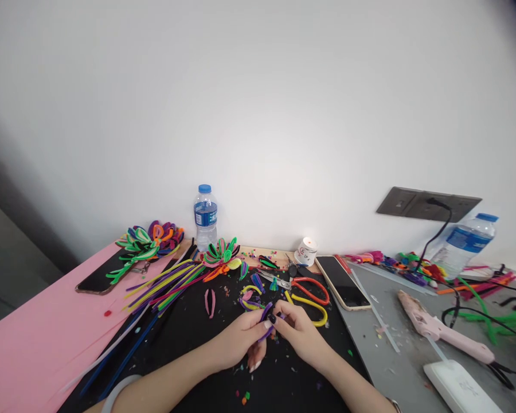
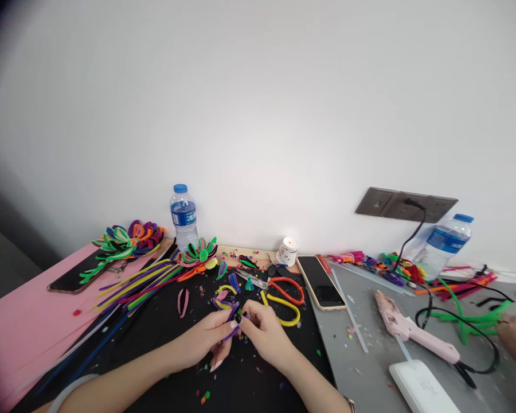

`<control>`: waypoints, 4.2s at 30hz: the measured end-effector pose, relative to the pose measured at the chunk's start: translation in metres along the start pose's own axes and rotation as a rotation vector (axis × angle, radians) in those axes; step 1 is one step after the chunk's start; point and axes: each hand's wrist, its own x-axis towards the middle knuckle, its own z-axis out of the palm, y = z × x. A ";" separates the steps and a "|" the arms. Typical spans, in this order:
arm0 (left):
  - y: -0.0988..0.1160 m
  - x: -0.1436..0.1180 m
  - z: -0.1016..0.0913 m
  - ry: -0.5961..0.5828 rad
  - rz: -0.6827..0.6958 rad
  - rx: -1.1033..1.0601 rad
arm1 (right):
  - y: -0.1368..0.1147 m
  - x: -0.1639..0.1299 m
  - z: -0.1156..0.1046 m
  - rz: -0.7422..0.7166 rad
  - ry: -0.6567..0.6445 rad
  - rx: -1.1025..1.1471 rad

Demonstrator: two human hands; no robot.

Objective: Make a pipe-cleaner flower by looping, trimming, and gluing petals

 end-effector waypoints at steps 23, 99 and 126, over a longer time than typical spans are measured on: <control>0.001 -0.003 0.002 -0.098 -0.084 0.195 | -0.001 -0.001 0.003 0.059 0.126 -0.084; 0.002 -0.011 0.007 0.222 0.280 0.759 | -0.014 -0.010 0.014 -0.011 0.095 -0.664; 0.007 -0.012 0.016 0.322 0.253 0.985 | -0.006 -0.008 0.013 -0.123 0.095 -0.663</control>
